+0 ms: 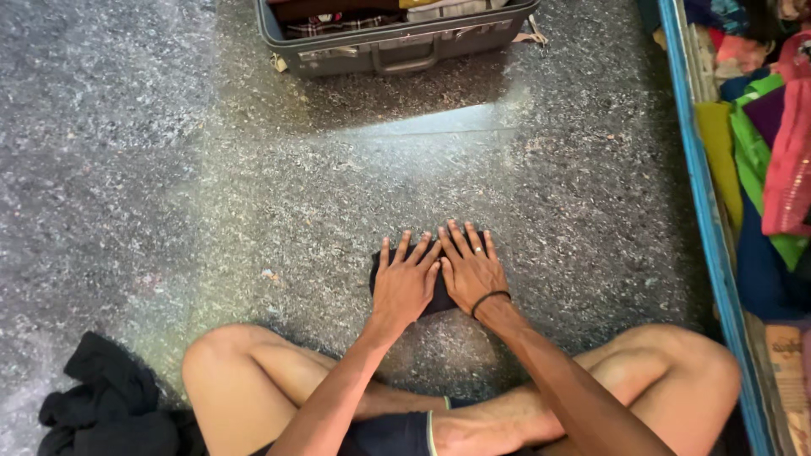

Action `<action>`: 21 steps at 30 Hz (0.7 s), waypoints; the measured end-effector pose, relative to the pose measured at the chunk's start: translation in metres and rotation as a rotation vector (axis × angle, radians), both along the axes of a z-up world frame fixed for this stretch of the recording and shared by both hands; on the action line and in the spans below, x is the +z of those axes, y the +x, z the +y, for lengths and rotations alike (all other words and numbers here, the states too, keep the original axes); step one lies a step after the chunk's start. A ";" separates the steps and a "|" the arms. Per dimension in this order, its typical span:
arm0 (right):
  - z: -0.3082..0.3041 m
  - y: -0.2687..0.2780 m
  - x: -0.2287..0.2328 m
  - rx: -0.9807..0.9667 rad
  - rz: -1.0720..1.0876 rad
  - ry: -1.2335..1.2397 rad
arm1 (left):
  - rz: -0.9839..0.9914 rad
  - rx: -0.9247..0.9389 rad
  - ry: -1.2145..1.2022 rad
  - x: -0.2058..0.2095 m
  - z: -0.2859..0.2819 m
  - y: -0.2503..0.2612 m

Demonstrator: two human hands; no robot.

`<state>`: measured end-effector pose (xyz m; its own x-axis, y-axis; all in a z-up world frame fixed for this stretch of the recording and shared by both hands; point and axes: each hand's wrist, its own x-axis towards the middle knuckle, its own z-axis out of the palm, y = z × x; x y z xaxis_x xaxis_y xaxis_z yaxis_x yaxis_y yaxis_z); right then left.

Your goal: The person folds a black sleeveless shirt by hand on the floor and then places it into an open suitcase with other clothes.

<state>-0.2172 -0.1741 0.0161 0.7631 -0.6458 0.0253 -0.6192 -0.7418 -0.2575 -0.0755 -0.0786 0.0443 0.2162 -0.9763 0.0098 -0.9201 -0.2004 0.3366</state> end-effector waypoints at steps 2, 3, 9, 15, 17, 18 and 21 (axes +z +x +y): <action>0.000 0.003 0.001 0.008 0.012 -0.012 | 0.037 -0.012 -0.051 0.002 0.000 0.003; -0.001 0.002 0.002 0.012 0.023 -0.016 | 0.038 -0.007 -0.046 0.001 -0.003 0.002; 0.001 0.005 0.012 0.000 0.025 -0.015 | 0.021 0.020 0.031 0.003 -0.005 0.002; -0.001 0.010 0.012 -0.024 0.111 0.003 | 0.000 0.034 0.048 -0.005 -0.005 0.000; 0.000 0.015 0.010 -0.041 0.055 -0.004 | -0.032 0.000 0.011 -0.006 -0.014 0.005; -0.001 0.012 0.009 -0.052 0.035 -0.014 | -0.023 -0.007 -0.015 -0.007 -0.019 0.006; -0.005 0.011 -0.001 -0.091 0.036 -0.018 | -0.028 -0.039 -0.041 -0.010 -0.015 0.009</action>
